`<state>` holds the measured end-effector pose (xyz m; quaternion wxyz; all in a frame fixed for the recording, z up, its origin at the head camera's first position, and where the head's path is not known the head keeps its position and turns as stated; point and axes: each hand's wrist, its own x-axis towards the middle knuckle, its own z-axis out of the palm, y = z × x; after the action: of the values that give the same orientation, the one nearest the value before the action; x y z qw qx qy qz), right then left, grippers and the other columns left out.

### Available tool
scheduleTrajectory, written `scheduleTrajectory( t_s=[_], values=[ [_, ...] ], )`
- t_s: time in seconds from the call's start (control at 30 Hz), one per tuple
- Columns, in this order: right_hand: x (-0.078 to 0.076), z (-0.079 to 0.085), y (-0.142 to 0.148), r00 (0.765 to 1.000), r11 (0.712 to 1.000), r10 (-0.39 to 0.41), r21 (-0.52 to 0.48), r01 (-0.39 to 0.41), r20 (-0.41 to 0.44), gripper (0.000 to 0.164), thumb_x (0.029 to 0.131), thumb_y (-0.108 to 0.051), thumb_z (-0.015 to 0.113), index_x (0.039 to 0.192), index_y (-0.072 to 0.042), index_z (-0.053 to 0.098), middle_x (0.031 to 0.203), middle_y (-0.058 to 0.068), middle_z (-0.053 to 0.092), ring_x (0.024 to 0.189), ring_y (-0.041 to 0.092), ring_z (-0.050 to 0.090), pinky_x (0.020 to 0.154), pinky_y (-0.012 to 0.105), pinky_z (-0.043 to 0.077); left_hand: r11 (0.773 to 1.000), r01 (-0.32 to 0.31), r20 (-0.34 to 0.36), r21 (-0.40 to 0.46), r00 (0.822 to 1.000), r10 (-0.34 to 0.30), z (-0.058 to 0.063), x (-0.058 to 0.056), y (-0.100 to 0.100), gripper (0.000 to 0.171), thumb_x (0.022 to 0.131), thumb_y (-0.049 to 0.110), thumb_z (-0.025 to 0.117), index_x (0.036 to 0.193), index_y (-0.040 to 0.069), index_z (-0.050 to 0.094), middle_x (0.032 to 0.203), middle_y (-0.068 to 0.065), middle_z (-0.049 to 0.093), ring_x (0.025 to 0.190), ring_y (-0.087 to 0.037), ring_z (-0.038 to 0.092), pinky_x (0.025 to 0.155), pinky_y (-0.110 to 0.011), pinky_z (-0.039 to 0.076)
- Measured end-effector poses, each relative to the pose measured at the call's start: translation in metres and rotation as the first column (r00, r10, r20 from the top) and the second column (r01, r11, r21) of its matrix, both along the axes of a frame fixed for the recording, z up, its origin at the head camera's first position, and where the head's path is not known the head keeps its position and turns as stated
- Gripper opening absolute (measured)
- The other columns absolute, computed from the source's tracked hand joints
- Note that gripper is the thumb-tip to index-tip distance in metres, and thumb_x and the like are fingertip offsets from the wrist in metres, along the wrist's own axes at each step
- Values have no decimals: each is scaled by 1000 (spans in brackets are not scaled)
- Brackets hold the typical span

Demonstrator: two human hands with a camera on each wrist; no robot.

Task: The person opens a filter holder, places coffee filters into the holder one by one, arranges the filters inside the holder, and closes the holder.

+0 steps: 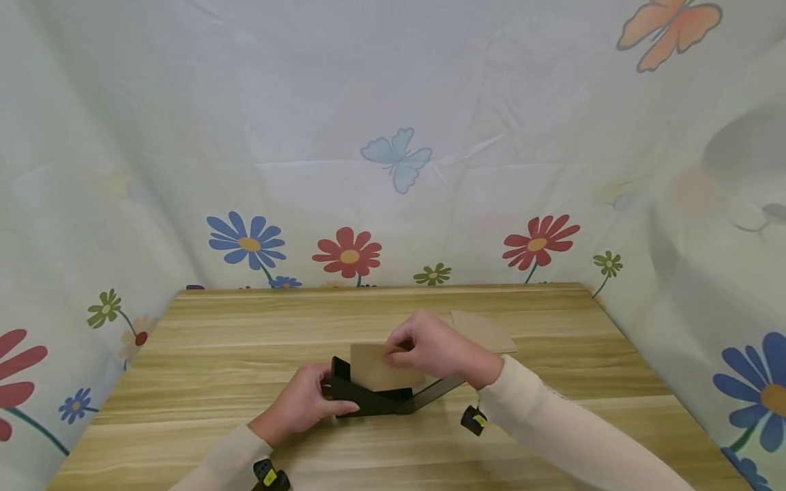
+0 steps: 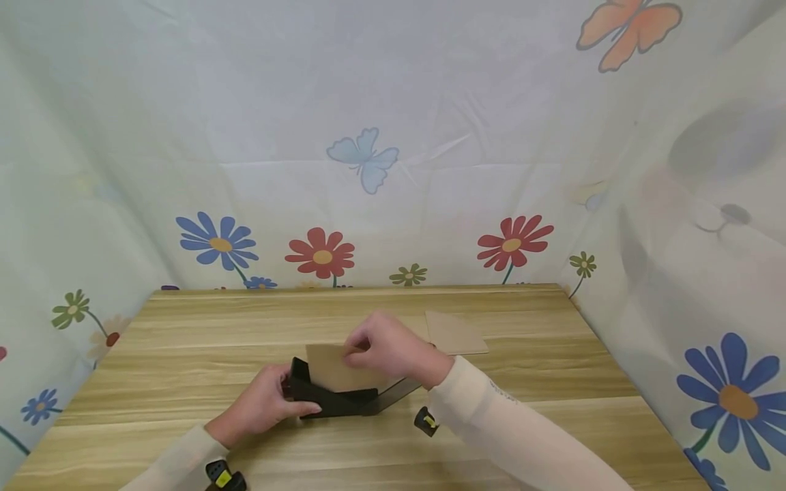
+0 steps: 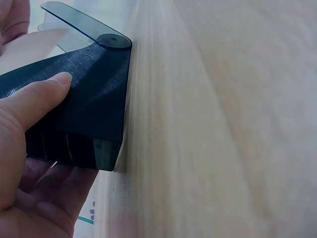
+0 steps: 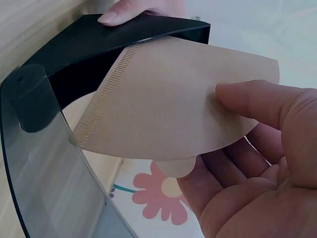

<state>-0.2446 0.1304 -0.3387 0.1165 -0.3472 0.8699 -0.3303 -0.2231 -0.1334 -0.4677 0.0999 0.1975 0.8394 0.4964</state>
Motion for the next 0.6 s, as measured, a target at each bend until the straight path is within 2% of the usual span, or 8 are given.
scheduleTrajectory(
  t_s=[0.13,0.33,0.6],
  values=[
    [1,-3,-2,1000,1000,2,-1,-2,19,19,93,-10,75,75,-9,74,64,-9,48,58,5,41,56,21,35,1000,1,-2,2,1000,-1,0,0,0,40,80,37,89,110,18,71,101,4,75,81,-10,68,69,-25,54],
    [4,-9,-5,999,1000,-20,-9,20,47,13,93,-10,75,80,-11,78,68,-9,56,60,5,45,57,21,38,1000,1,-1,11,1000,-1,0,0,1,40,80,35,89,111,16,71,101,3,75,82,-9,69,69,-25,55],
    [6,-17,-9,999,1000,-16,3,16,51,15,94,-9,74,79,-12,77,65,-10,51,58,5,41,56,21,35,1000,-4,-12,2,1000,4,1,0,1,38,81,31,89,110,15,71,100,3,75,81,-8,68,69,-24,54]
  ],
)
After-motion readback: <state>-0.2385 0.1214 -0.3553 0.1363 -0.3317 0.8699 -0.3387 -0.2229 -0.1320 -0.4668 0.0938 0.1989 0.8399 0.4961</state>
